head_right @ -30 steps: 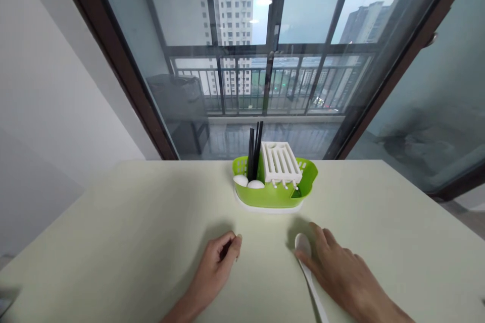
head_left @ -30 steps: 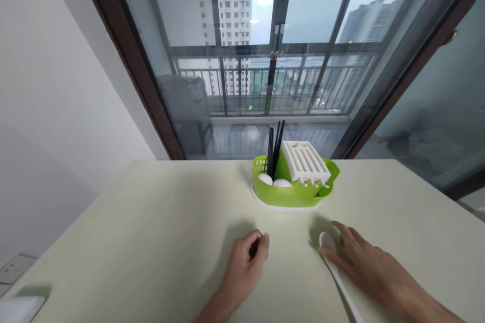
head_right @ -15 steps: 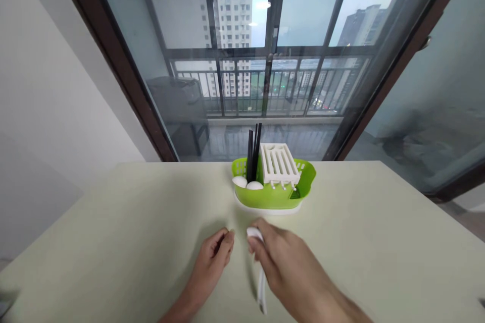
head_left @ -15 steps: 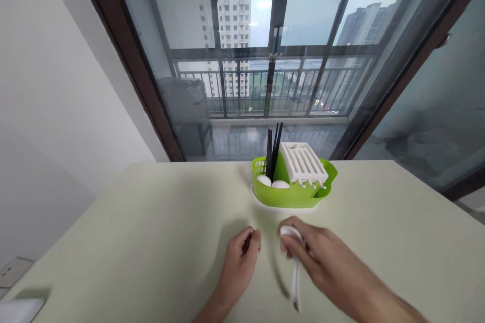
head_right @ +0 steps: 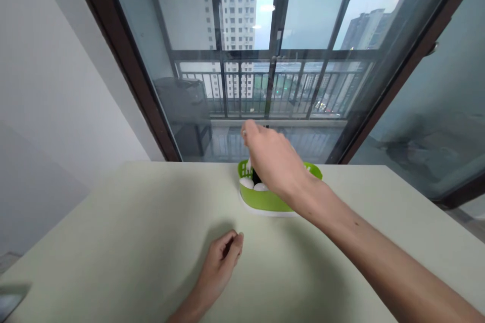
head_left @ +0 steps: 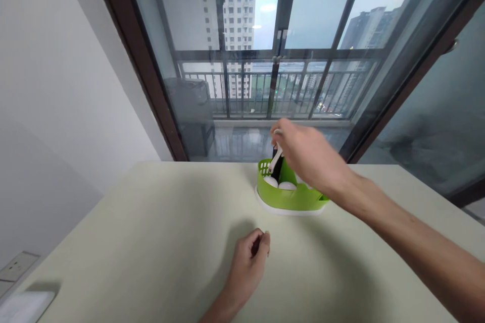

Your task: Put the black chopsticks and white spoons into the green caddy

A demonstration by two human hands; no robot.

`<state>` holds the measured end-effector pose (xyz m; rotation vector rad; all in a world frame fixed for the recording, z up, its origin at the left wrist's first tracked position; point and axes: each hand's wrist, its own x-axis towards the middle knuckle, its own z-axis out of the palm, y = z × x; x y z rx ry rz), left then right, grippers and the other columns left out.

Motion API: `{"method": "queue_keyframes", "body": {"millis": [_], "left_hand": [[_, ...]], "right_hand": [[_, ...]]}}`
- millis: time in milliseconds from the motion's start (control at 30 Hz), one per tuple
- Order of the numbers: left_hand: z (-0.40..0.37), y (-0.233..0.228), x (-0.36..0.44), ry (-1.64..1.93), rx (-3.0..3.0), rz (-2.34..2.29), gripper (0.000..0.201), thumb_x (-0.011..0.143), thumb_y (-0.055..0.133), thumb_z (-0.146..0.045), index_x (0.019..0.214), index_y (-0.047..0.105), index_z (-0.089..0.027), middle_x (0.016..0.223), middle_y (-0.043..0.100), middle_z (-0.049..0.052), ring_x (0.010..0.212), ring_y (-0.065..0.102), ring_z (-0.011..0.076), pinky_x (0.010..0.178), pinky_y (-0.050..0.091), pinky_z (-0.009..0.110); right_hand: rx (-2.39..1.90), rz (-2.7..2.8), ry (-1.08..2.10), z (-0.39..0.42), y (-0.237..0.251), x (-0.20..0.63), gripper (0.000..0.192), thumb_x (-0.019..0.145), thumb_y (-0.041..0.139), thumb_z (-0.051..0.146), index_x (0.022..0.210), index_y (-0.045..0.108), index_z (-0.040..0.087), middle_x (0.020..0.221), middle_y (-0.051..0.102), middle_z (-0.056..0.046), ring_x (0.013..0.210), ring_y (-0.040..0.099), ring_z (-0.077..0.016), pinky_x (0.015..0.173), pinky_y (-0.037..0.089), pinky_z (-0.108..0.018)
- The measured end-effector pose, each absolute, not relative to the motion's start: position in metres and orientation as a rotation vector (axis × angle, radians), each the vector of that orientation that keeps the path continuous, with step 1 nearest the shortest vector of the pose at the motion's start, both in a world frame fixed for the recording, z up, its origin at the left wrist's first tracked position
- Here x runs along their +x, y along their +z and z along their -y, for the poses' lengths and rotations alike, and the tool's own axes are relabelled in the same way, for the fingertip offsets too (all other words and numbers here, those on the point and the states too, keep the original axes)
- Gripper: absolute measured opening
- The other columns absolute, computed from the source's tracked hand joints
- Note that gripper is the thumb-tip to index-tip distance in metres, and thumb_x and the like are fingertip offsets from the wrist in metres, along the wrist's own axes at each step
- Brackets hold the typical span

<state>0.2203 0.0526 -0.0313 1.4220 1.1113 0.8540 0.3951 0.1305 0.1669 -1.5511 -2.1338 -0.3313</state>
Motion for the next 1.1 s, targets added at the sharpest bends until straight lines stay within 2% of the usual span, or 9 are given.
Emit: {"method": "queue_keyframes", "body": {"millis": [133,300,467,567,667,867,933,1000,1100], "left_hand": [[-0.053,-0.032,0.223,0.858,1.442,-1.105,0.05,0.097,0.046,-0.058,0.064,0.036,-0.022,0.06,0.03,-0.007,0.058,0.03,0.0111,0.056,0.023,0.028],[-0.052,-0.032,0.226,0.869,1.449,-1.097,0.049,0.098,0.046,-0.057,0.064,0.036,-0.022,0.059,0.031,-0.007,0.057,0.031,0.011,0.055,0.024,0.028],[-0.05,-0.032,0.227,0.869,1.456,-1.095,0.05,0.097,0.046,-0.057,0.063,0.037,-0.022,0.058,0.033,-0.007,0.057,0.032,0.0109,0.055,0.025,0.027],[-0.05,-0.032,0.226,0.867,1.458,-1.096,0.049,0.098,0.046,-0.056,0.063,0.037,-0.022,0.059,0.032,-0.007,0.057,0.032,0.0109,0.055,0.024,0.027],[-0.05,-0.032,0.225,0.861,1.468,-1.1,0.049,0.098,0.047,-0.055,0.064,0.036,-0.022,0.059,0.031,-0.007,0.057,0.031,0.0107,0.055,0.024,0.027],[-0.05,-0.032,0.223,0.854,1.471,-1.104,0.049,0.098,0.046,-0.055,0.064,0.037,-0.022,0.059,0.031,-0.007,0.057,0.031,0.0108,0.055,0.024,0.027],[-0.05,-0.032,0.223,0.856,1.468,-1.104,0.049,0.098,0.047,-0.056,0.064,0.037,-0.022,0.059,0.031,-0.007,0.057,0.03,0.0107,0.055,0.024,0.027],[-0.05,-0.032,0.224,0.856,1.465,-1.099,0.049,0.098,0.047,-0.056,0.064,0.036,-0.022,0.059,0.031,-0.007,0.057,0.03,0.0107,0.055,0.024,0.027],[-0.051,-0.031,0.224,0.851,1.464,-1.094,0.049,0.098,0.046,-0.056,0.064,0.035,-0.022,0.059,0.031,-0.007,0.057,0.03,0.0107,0.054,0.024,0.027]], "right_hand": [[-1.781,2.439,-0.276,-0.155,0.142,0.379,0.027,0.089,0.049,-0.001,0.11,0.057,0.013,0.093,0.073,-0.013,0.076,0.07,-0.0255,0.059,0.035,-0.03],[-1.869,2.555,-0.142,-0.166,0.128,0.371,0.035,0.08,0.054,-0.007,0.111,0.065,0.006,0.094,0.074,-0.019,0.087,0.074,-0.029,0.066,0.044,-0.03],[-1.939,2.599,0.051,-0.176,0.12,0.371,0.021,0.09,0.057,0.007,0.103,0.074,0.007,0.093,0.075,-0.023,0.088,0.076,-0.0317,0.072,0.049,-0.032],[-1.925,2.609,0.147,-0.174,0.12,0.369,0.038,0.104,0.041,0.023,0.098,0.077,0.011,0.088,0.076,-0.021,0.087,0.076,-0.0321,0.072,0.049,-0.034],[-1.913,2.587,0.195,-0.167,0.127,0.368,0.055,0.109,0.027,0.035,0.102,0.077,0.014,0.084,0.076,-0.017,0.089,0.075,-0.0309,0.074,0.048,-0.033],[-1.815,2.413,0.113,-0.153,0.146,0.388,0.056,0.109,0.023,0.039,0.094,0.073,0.018,0.084,0.076,-0.011,0.083,0.073,-0.0265,0.073,0.045,-0.032],[-1.757,2.304,-0.021,-0.148,0.146,0.401,0.044,0.107,0.03,0.037,0.103,0.07,0.02,0.092,0.076,-0.01,0.084,0.072,-0.0266,0.073,0.046,-0.034],[-1.691,2.223,-0.152,-0.143,0.14,0.416,0.034,0.103,0.038,0.036,0.114,0.067,0.021,0.108,0.075,-0.009,0.095,0.07,-0.0281,0.078,0.049,-0.037],[-1.586,2.206,-0.306,-0.134,0.119,0.439,0.04,0.101,0.043,0.042,0.125,0.064,0.018,0.132,0.065,-0.015,0.121,0.06,-0.0336,0.098,0.049,-0.046]]}}
